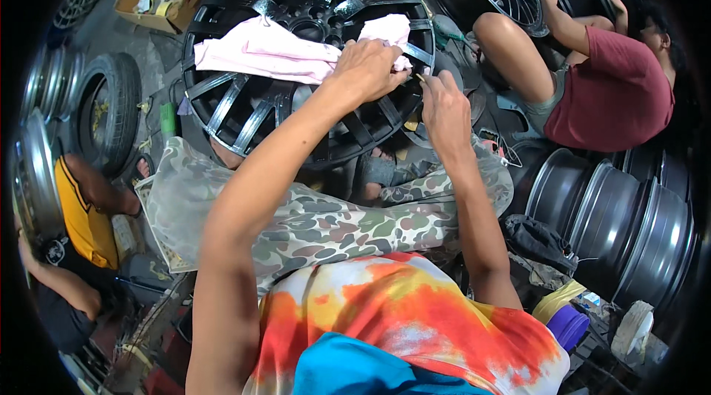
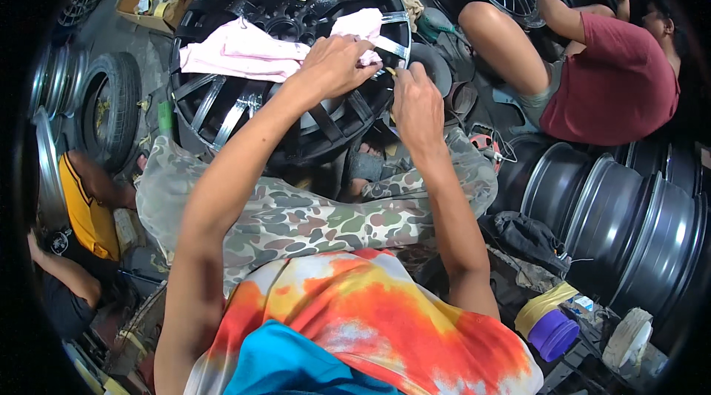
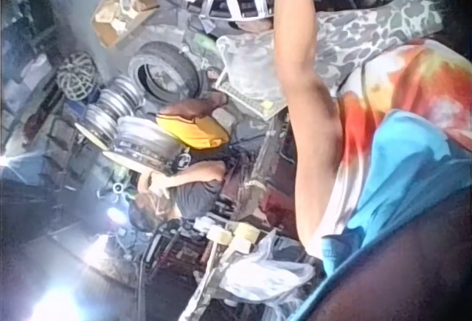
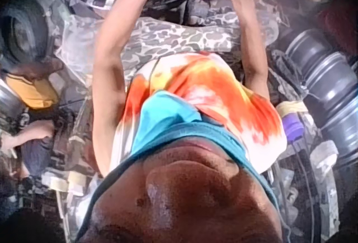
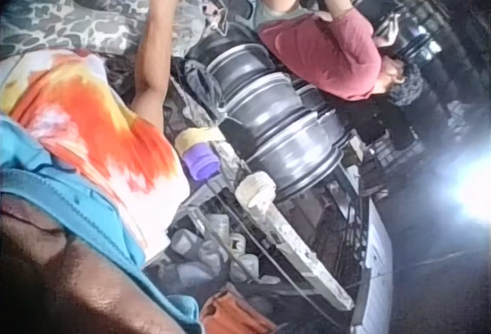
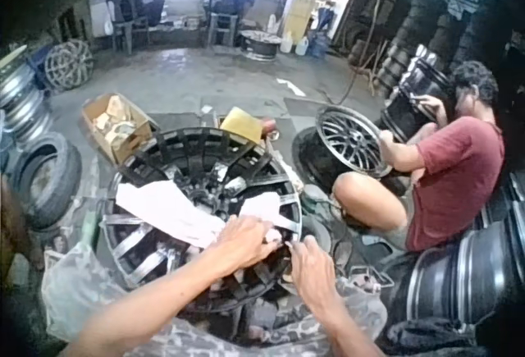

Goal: The person sands the spokes and edges of a black car rim with a piece of sandpaper and wipes the surface with a pink cloth.

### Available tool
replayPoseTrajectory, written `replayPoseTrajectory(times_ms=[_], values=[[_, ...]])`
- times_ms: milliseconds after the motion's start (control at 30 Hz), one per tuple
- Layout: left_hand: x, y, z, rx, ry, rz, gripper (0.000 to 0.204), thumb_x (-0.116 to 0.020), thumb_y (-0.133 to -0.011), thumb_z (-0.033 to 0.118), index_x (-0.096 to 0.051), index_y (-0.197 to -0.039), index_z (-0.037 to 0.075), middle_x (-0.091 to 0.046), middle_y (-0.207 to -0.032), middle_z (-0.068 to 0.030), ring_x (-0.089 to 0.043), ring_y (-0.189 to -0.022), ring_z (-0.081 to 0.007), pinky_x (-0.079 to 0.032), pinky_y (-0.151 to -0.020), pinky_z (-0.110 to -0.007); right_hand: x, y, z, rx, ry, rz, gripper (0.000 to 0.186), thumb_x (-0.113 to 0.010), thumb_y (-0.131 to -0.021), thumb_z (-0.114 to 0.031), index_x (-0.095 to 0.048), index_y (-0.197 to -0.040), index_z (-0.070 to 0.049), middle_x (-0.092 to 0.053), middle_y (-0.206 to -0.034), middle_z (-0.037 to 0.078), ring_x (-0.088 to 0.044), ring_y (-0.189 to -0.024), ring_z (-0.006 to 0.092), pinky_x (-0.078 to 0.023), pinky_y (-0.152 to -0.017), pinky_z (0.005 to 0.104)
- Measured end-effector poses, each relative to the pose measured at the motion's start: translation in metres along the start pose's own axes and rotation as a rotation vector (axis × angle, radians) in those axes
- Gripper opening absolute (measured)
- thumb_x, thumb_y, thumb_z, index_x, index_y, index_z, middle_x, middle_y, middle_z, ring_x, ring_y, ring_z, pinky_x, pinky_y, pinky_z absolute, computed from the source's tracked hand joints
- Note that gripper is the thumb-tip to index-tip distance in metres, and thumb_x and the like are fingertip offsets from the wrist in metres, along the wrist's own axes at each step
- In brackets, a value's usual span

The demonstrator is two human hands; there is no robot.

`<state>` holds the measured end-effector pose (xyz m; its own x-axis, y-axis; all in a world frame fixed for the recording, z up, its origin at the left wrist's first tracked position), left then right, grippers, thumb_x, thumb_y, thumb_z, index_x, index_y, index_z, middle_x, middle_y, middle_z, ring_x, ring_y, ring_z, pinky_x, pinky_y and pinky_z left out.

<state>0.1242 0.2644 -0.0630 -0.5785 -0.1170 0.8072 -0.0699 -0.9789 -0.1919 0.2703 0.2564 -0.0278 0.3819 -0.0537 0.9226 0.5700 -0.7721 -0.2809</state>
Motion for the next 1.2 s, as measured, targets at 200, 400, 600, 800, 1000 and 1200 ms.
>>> replayPoseTrajectory(times_ms=[200,400,600,800,1000,1200], values=[[-0.002,0.002,-0.015,0.022,0.116,-0.045,0.047,-0.069,-0.092,0.047,-0.076,-0.112,0.005,-0.075,-0.092,-0.0232,-0.071,-0.092,-0.0427,-0.056,-0.084,-0.05,-0.005,-0.006,0.0,0.013,0.013,0.016,0.018,-0.061,-0.097,-0.005,-0.07,-0.109,0.006,-0.061,-0.096,0.021,-0.067,-0.086,0.042,-0.053,-0.077,0.0518],[0.001,0.004,-0.018,0.08,0.206,-0.019,0.047,-0.067,-0.092,0.047,-0.077,-0.11,0.005,-0.074,-0.094,-0.0249,-0.071,-0.092,-0.0447,-0.056,-0.085,-0.051,-0.003,-0.018,0.0,0.055,0.058,-0.001,0.018,-0.061,-0.097,-0.006,-0.071,-0.108,0.005,-0.061,-0.094,0.021,-0.066,-0.085,0.0436,-0.052,-0.077,0.0519],[0.003,0.005,-0.017,0.067,0.197,0.052,0.045,-0.067,-0.09,0.046,-0.077,-0.108,0.006,-0.075,-0.093,-0.0244,-0.071,-0.09,-0.045,-0.056,-0.084,-0.051,0.002,-0.004,-0.003,0.032,0.033,0.024,0.018,-0.06,-0.098,-0.006,-0.071,-0.106,0.006,-0.061,-0.092,0.023,-0.066,-0.084,0.0439,-0.052,-0.075,0.0524],[0.0,0.007,-0.017,0.058,0.202,0.096,0.043,-0.066,-0.089,0.043,-0.078,-0.105,0.006,-0.074,-0.087,-0.0245,-0.071,-0.085,-0.0448,-0.057,-0.081,-0.051,-0.001,-0.003,-0.004,0.017,0.06,0.019,0.017,-0.06,-0.098,-0.008,-0.071,-0.105,0.004,-0.063,-0.095,0.022,-0.066,-0.086,0.0446,-0.053,-0.076,0.0512],[-0.002,0.005,-0.017,0.087,0.211,0.022,0.043,-0.066,-0.09,0.044,-0.078,-0.109,0.007,-0.075,-0.094,-0.0239,-0.071,-0.091,-0.0441,-0.057,-0.085,-0.051,-0.001,-0.017,0.001,0.044,0.088,0.017,0.016,-0.062,-0.097,-0.007,-0.071,-0.106,0.002,-0.064,-0.096,0.022,-0.066,-0.087,0.0437,-0.053,-0.076,0.0493],[-0.003,0.003,-0.016,0.099,0.229,0.0,0.044,-0.067,-0.089,0.043,-0.078,-0.112,0.007,-0.075,-0.097,-0.0247,-0.071,-0.093,-0.0446,-0.057,-0.086,-0.051,0.0,-0.013,0.003,0.045,0.054,0.034,0.015,-0.061,-0.097,-0.006,-0.071,-0.106,0.003,-0.062,-0.094,0.021,-0.066,-0.086,0.0433,-0.053,-0.077,0.0493]])
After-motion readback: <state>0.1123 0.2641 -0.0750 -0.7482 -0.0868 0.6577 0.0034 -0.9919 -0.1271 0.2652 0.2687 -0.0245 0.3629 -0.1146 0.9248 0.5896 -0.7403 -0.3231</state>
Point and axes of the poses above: each hand's wrist, its own y-axis away from the middle knuckle, its own x-axis out of the back of the hand, z = x × y, the point moved 8 cm from there along -y, towards the middle knuckle
